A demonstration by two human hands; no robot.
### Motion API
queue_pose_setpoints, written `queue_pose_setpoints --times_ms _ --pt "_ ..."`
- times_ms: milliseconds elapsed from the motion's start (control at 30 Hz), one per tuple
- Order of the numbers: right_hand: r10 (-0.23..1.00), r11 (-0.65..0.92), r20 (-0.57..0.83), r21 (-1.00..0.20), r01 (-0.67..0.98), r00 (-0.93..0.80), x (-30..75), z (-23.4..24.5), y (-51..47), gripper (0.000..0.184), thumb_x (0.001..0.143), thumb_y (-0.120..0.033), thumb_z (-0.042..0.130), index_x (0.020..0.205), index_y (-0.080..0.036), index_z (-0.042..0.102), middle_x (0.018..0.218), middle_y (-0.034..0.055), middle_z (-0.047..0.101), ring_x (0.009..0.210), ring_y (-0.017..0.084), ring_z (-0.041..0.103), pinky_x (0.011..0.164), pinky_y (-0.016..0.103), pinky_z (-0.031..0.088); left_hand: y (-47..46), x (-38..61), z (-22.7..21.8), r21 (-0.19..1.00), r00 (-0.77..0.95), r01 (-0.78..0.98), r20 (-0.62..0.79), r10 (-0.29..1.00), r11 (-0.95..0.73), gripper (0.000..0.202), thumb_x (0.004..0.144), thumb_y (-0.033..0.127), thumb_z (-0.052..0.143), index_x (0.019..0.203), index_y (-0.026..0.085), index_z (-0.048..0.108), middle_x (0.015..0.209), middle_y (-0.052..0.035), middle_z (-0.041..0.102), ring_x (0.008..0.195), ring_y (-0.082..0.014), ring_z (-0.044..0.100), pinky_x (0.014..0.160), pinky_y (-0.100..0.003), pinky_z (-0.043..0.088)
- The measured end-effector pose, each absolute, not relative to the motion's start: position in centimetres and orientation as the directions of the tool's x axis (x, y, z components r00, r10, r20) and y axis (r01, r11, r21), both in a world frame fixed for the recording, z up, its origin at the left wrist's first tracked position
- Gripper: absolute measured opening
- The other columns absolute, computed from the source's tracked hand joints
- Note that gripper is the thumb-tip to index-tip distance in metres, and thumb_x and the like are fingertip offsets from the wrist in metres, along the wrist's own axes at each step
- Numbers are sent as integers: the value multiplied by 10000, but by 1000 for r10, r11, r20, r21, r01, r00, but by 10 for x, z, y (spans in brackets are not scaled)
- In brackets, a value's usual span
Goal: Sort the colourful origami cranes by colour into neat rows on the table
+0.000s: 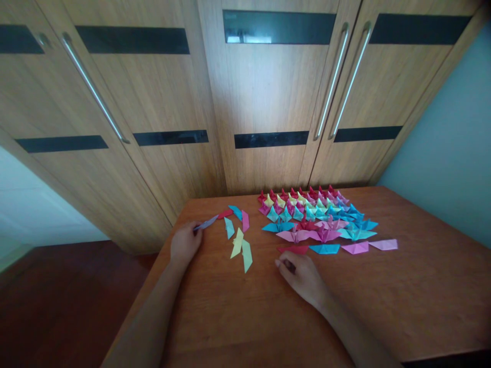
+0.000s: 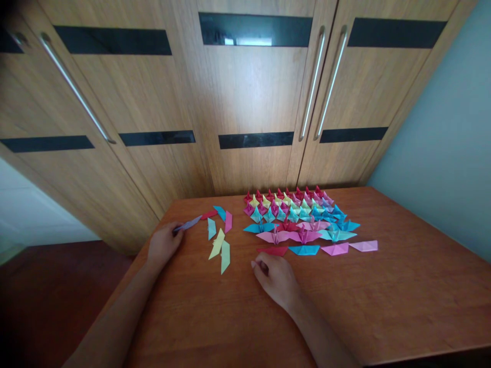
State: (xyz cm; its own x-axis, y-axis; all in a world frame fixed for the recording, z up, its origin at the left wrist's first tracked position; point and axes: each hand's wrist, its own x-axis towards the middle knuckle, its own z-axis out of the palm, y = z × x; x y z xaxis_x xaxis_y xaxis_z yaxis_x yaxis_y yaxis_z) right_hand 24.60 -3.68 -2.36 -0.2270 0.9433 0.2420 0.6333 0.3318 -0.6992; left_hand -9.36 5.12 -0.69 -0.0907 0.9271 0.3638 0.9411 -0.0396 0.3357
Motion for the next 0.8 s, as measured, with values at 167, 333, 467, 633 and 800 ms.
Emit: queue_pose_setpoints --times_ms 167,333,467,633,800 --pt "944 328 243 -724 607 -221 246 -23 -36 275 890 -354 445 697 -197 562 585 -13 544 535 123 498 507 230 335 50 -95 -5 478 -168 877 395 903 -46 360 865 414 401 966 172 646 911 -57 704 832 -210 649 772 -302 494" --pt "951 308 252 -766 563 -178 247 -21 -35 281 877 -371 466 675 -197 552 564 -27 512 520 117 469 501 230 327 35 -61 14 797 -187 580 329 926 -166 366 806 476 539 944 160 660 814 -34 699 743 -185 638 679 -263 489" --pt "964 263 221 -868 420 -148 250 -17 -34 299 885 -415 457 721 -192 570 588 -20 533 556 122 503 526 230 375 15 -12 28 941 -38 294 184 982 -165 333 767 440 619 916 145 666 763 -34 696 685 -166 632 637 -247 480" --pt "985 160 148 -976 146 -88 254 -10 -36 343 847 -513 498 938 -192 582 726 14 602 564 122 526 492 231 414 -9 44 22 970 140 209 94 986 -122 264 772 397 622 844 149 674 693 -33 680 602 -149 606 565 -232 457" --pt "990 140 138 -978 157 -23 264 -9 -39 416 811 -598 506 857 -193 587 633 3 556 518 121 490 438 223 368 -24 82 6 970 261 218 46 964 -106 200 793 331 582 837 153 661 715 -36 681 588 -139 596 548 -227 455"
